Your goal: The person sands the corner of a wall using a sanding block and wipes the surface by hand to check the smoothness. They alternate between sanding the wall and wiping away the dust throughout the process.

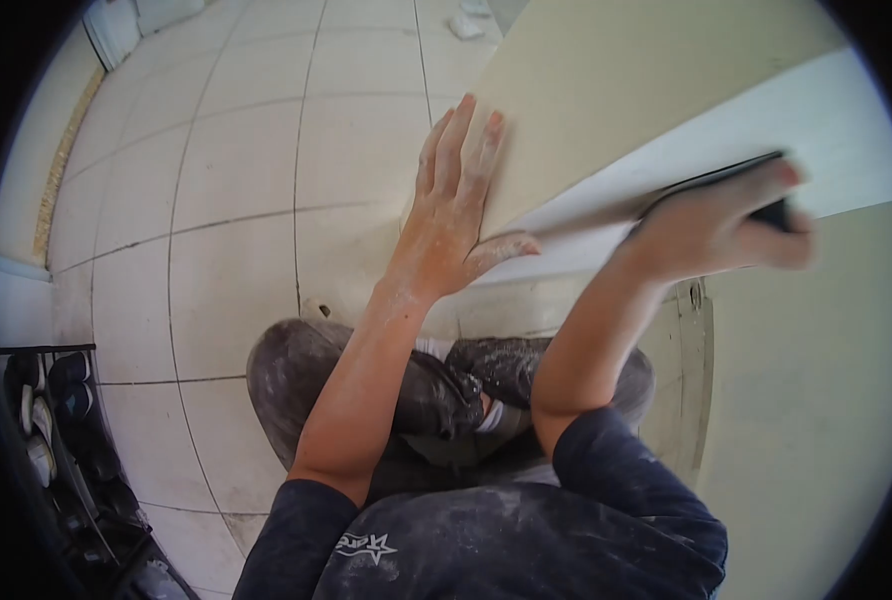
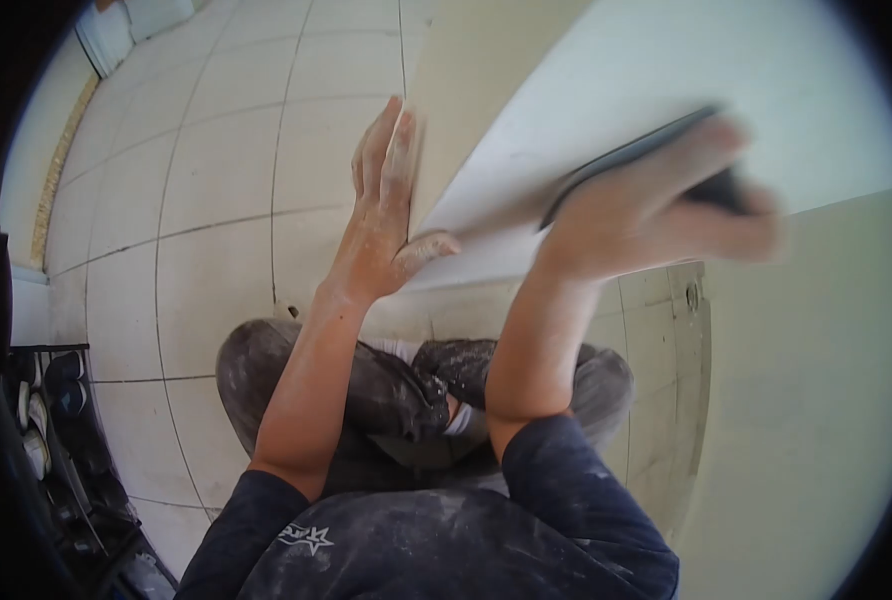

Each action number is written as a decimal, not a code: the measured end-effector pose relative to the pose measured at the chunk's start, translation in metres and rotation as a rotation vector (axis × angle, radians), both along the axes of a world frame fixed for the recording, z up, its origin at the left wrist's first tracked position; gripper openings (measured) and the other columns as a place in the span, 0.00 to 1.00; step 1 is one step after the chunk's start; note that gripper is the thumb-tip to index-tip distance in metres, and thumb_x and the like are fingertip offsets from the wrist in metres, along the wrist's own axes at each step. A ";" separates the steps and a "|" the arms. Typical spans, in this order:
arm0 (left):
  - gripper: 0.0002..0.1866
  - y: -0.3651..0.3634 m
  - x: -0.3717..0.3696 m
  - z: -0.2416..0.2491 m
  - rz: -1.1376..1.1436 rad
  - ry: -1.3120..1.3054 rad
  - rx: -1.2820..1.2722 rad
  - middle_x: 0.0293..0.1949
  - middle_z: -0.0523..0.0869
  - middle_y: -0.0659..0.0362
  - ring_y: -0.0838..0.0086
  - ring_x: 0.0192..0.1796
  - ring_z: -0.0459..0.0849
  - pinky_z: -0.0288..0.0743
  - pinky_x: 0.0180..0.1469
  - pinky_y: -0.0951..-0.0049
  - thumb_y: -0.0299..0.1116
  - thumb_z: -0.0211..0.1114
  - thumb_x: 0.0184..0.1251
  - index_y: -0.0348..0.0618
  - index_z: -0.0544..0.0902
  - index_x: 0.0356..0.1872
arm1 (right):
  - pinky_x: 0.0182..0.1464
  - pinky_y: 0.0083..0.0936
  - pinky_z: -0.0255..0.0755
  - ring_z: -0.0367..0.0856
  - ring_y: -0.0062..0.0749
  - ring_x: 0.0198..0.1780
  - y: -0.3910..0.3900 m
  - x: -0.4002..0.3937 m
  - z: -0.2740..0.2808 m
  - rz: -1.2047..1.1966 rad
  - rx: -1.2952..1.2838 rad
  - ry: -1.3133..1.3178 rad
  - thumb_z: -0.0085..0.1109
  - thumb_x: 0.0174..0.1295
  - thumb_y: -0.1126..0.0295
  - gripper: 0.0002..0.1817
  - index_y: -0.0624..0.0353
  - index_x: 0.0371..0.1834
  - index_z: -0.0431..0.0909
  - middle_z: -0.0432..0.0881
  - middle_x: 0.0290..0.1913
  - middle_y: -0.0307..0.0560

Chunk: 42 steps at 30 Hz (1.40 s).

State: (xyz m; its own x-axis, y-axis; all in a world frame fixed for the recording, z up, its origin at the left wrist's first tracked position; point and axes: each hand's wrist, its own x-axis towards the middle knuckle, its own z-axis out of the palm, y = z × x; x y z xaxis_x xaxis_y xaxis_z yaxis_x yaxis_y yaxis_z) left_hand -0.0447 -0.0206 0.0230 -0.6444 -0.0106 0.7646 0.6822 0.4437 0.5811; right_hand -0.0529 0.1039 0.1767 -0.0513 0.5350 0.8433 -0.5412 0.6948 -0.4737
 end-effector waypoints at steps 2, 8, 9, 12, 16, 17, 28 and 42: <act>0.62 0.000 0.004 0.000 0.004 -0.028 -0.018 0.78 0.50 0.42 0.39 0.77 0.52 0.55 0.75 0.44 0.76 0.63 0.45 0.58 0.52 0.80 | 0.35 0.24 0.72 0.70 0.31 0.42 -0.010 0.004 0.006 0.033 -0.013 0.027 0.56 0.72 0.53 0.25 0.63 0.43 0.56 0.60 0.42 0.48; 0.60 -0.003 0.000 0.003 0.009 -0.027 -0.004 0.78 0.51 0.44 0.40 0.77 0.52 0.55 0.75 0.45 0.77 0.63 0.44 0.61 0.54 0.79 | 0.46 0.37 0.64 0.61 0.32 0.42 0.032 -0.004 -0.173 -0.216 0.340 -0.040 0.51 0.74 0.56 0.18 0.54 0.39 0.55 0.57 0.40 0.43; 0.60 -0.003 -0.001 0.002 0.003 -0.029 -0.006 0.78 0.52 0.44 0.40 0.77 0.53 0.55 0.75 0.45 0.77 0.62 0.44 0.62 0.55 0.79 | 0.47 0.38 0.63 0.60 0.31 0.44 0.021 -0.004 -0.195 -0.039 0.318 -0.007 0.52 0.74 0.55 0.19 0.54 0.39 0.55 0.57 0.41 0.42; 0.60 -0.001 -0.004 -0.002 -0.016 -0.027 0.056 0.78 0.53 0.44 0.41 0.77 0.53 0.55 0.76 0.45 0.78 0.61 0.43 0.64 0.56 0.79 | 0.44 0.31 0.66 0.62 0.28 0.41 0.031 -0.007 -0.151 -0.249 0.244 -0.046 0.53 0.74 0.53 0.21 0.56 0.40 0.55 0.58 0.39 0.42; 0.60 0.002 -0.003 0.002 -0.061 -0.048 0.097 0.77 0.54 0.44 0.41 0.77 0.53 0.53 0.76 0.43 0.79 0.61 0.41 0.67 0.56 0.79 | 0.36 0.18 0.66 0.63 0.25 0.33 0.019 -0.010 -0.038 -0.152 0.106 0.094 0.54 0.74 0.48 0.25 0.59 0.41 0.57 0.60 0.36 0.42; 0.60 0.000 -0.001 0.005 -0.054 -0.060 0.072 0.77 0.55 0.44 0.40 0.77 0.53 0.53 0.76 0.43 0.79 0.61 0.40 0.67 0.56 0.79 | 0.36 0.19 0.67 0.64 0.25 0.34 0.011 -0.010 -0.033 -0.115 0.070 0.104 0.53 0.74 0.48 0.25 0.59 0.40 0.57 0.60 0.36 0.42; 0.60 0.003 0.004 0.003 -0.036 -0.135 0.066 0.77 0.53 0.43 0.38 0.77 0.50 0.53 0.76 0.41 0.77 0.64 0.41 0.67 0.54 0.79 | 0.41 0.27 0.71 0.71 0.27 0.38 0.009 -0.010 -0.036 -0.229 0.119 0.066 0.50 0.76 0.52 0.21 0.62 0.41 0.65 0.67 0.39 0.43; 0.61 0.000 0.004 0.004 -0.009 -0.051 0.002 0.78 0.51 0.39 0.37 0.78 0.48 0.52 0.76 0.39 0.75 0.65 0.43 0.62 0.52 0.80 | 0.36 0.22 0.69 0.70 0.22 0.32 0.012 -0.008 -0.097 -0.378 0.082 0.018 0.53 0.74 0.50 0.21 0.58 0.33 0.68 0.67 0.31 0.37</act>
State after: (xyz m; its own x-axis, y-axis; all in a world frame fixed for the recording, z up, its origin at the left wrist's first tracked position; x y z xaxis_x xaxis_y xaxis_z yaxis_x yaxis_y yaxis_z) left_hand -0.0412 -0.0211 0.0274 -0.6824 -0.0065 0.7310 0.6558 0.4363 0.6161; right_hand -0.0612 0.1163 0.0801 0.1516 0.4443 0.8830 -0.2474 0.8819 -0.4013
